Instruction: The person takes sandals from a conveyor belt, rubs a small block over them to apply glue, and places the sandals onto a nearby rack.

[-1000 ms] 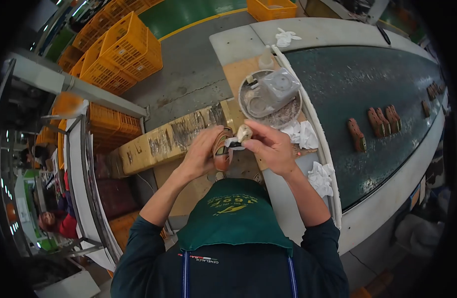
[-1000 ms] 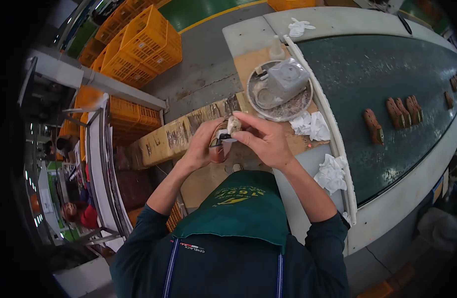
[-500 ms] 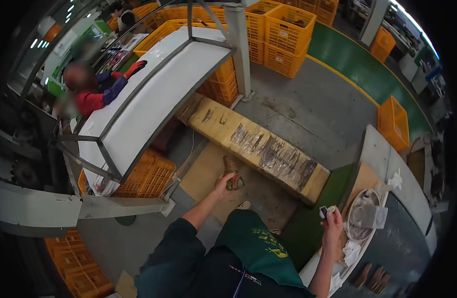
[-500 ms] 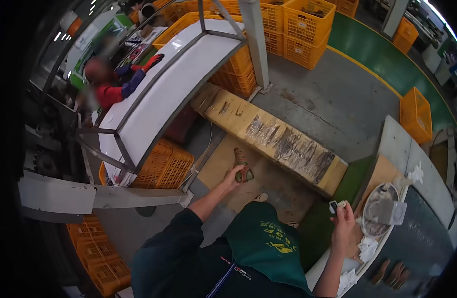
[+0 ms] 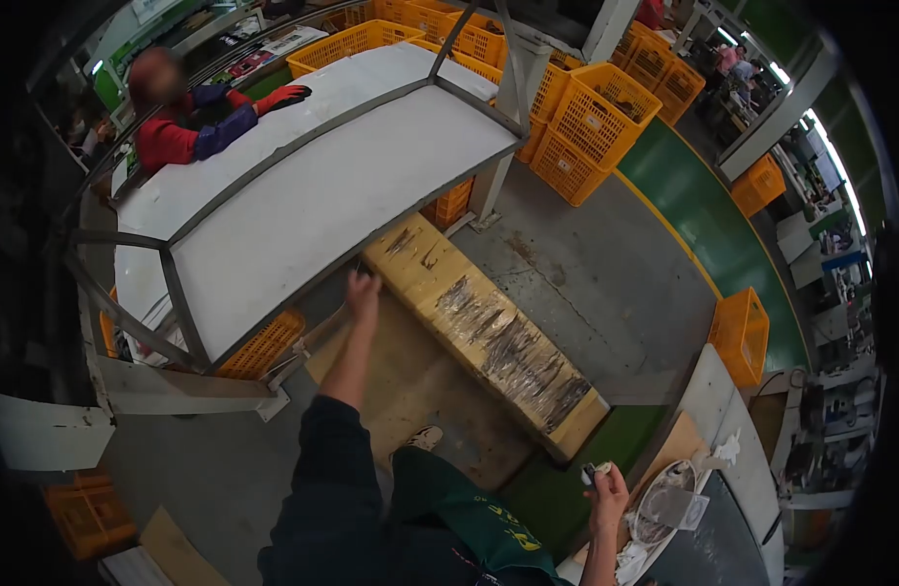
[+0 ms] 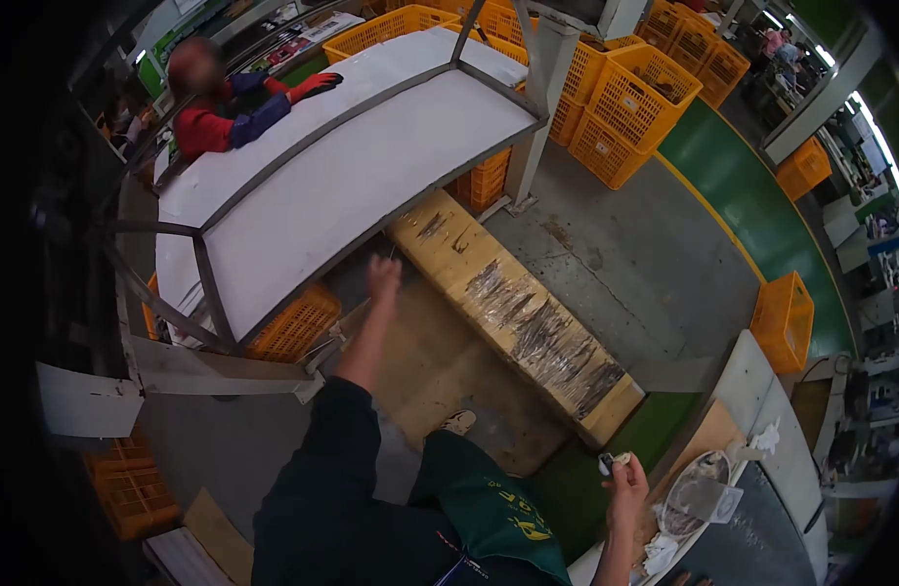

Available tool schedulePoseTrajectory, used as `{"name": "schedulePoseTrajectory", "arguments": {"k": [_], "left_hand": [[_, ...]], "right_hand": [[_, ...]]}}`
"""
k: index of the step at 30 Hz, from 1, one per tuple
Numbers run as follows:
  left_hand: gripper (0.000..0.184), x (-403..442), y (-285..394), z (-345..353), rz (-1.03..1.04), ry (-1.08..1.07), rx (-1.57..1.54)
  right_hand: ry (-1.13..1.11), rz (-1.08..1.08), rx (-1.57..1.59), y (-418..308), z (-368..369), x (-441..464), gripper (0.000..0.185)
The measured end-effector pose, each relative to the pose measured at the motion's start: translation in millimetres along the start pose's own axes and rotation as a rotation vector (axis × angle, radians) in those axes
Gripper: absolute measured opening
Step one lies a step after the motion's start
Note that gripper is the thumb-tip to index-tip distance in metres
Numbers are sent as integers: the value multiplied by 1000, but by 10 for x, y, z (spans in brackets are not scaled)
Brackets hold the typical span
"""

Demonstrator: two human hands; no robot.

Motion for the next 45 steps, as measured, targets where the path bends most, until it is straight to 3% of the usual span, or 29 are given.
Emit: {"name": "schedulePoseTrajectory", "arguments": {"k": [2,6,9,11,16,20,24,26,27,29,30,32,34,36,37,39,41,44,45], "left_hand": [[24,-1288,-588,326,-582,-305,241],[40,-3781,-878,770,-924,-611,140],[39,-4664,-225,1275,-996,-947,193],[31,-5236,210,1634,-956,-1244,143],[23,-6488,1294,2116,-830,-1834,166],[22,-8025,1877,1950,-904,-2259,244],[35,-9615,1828,1442,-923,-2567,648],[56,-10354,1629,1228,-868,-2586,873],[56,-10727,1545,1157,-852,-2605,887],[71,-11298,1278,1137,-815,-2358,1126],[71,-11631,1220,1140,-806,-2369,1131],[78,-11886,1031,1295,-646,-1984,1235],[69,-12150,925,1330,-757,-2033,1150],[56,-12301,570,1322,-1029,-2038,1061],[56,-12183,468,1307,-1023,-2007,1079],[44,-12065,789,1243,-1195,-1936,936],[40,-11894,1204,1173,-1652,-2193,521],[43,-11098,1733,1271,-1875,-2312,182],[45,-10735,1851,1332,-1840,-2385,85]], "right_hand": [[47,7,57,49,-203,-78,40],[176,-7,221,243,-740,-340,40],[349,9,339,386,-1169,-702,37],[355,-36,446,616,-1537,-930,38],[662,-113,708,1118,-2373,-1785,40],[861,-154,940,1850,-2887,-2453,39],[996,-167,1149,2400,-3117,-2997,34],[1062,-167,1215,2591,-3191,-3178,33],[1104,-162,1262,2693,-3212,-3264,33],[1136,-179,1321,2842,-3286,-3376,32],[1152,-186,1354,2906,-3316,-3413,32],[1145,-202,1413,3034,-3400,-3439,36],[1184,-158,1394,3155,-3480,-3450,35],[1196,-117,1393,3213,-3599,-3453,34],[1192,-104,1400,3249,-3626,-3457,34],[1219,-83,1393,3345,-3716,-3440,32],[1215,-75,1344,3370,-3790,-3405,30],[1194,-60,1290,3169,-3862,-3223,25],[1121,-67,1269,3113,-3832,-3068,25]]}}
Point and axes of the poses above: each hand's wrist, its own x-axis towards the middle knuckle, its own z-axis out of the palm, y = z × x, the point moved 8 cm from there along x, towards the middle knuckle, and after that the axes turned 6 degrees about z, right-handed, at the moved point
